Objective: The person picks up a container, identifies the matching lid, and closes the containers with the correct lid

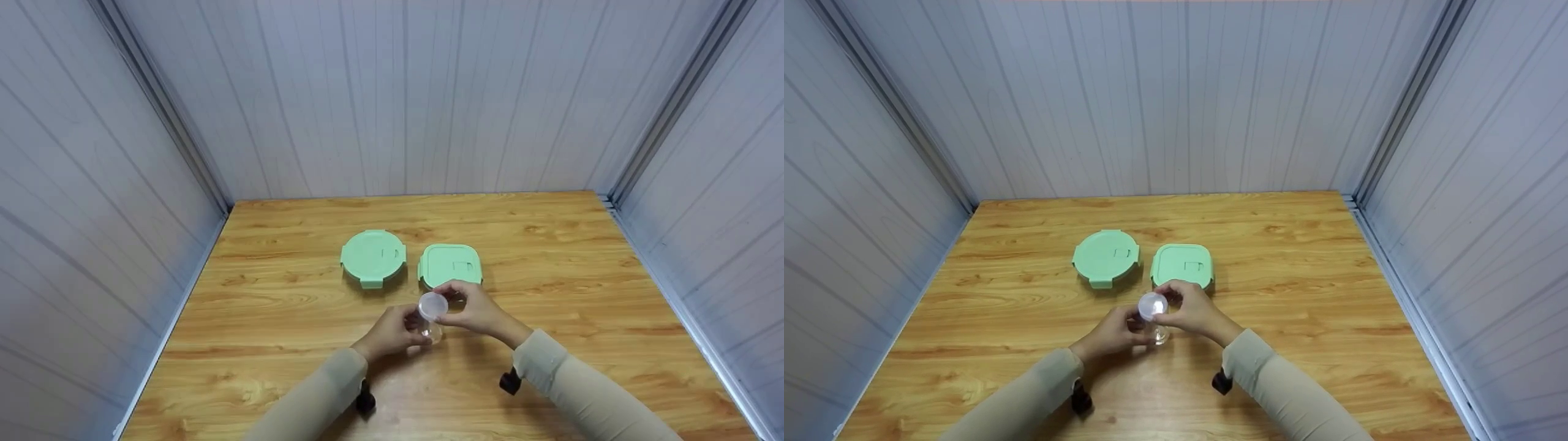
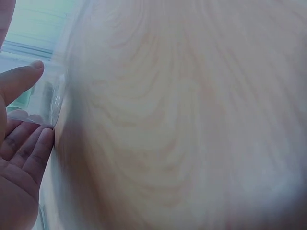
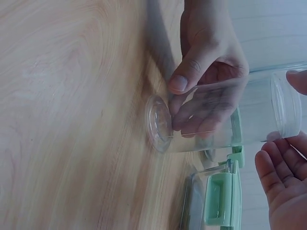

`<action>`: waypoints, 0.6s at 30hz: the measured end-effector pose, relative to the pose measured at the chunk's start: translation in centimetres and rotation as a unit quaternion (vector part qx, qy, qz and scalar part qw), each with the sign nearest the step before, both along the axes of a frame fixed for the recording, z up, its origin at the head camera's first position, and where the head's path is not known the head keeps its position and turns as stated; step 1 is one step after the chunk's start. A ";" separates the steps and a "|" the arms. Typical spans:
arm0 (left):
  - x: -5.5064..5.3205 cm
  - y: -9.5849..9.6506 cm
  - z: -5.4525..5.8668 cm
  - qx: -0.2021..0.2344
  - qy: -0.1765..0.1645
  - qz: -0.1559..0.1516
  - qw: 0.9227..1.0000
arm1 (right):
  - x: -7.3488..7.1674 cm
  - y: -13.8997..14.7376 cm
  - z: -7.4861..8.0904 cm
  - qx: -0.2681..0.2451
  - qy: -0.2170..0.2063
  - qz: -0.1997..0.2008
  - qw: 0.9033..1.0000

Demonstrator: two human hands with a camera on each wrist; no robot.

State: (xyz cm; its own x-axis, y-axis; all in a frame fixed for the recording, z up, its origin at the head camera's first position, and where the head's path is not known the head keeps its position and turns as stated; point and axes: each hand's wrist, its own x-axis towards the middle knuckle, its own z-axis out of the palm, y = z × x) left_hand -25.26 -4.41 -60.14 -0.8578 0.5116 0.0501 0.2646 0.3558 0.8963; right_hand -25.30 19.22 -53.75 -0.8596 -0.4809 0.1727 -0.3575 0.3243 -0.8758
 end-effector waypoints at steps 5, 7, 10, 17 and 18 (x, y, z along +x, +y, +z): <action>-0.1 0.0 0.3 0.001 -0.007 -0.009 1.000 | -0.1 0.3 -0.1 0.007 -0.001 0.002 1.000; -0.1 0.0 0.5 0.001 -0.014 -0.017 1.000 | -0.1 0.4 -0.1 0.008 -0.003 0.005 1.000; -0.2 -0.3 0.8 -0.002 -0.025 -0.028 0.999 | -0.2 0.5 0.1 0.004 -0.009 0.006 1.000; -1.0 -1.7 2.1 -0.033 -0.030 -0.030 0.999 | -0.8 1.2 0.8 -0.010 -0.009 -0.016 1.000; -1.2 -1.9 2.4 -0.034 -0.028 -0.028 0.999 | -1.0 1.3 0.9 -0.010 -0.006 -0.019 1.000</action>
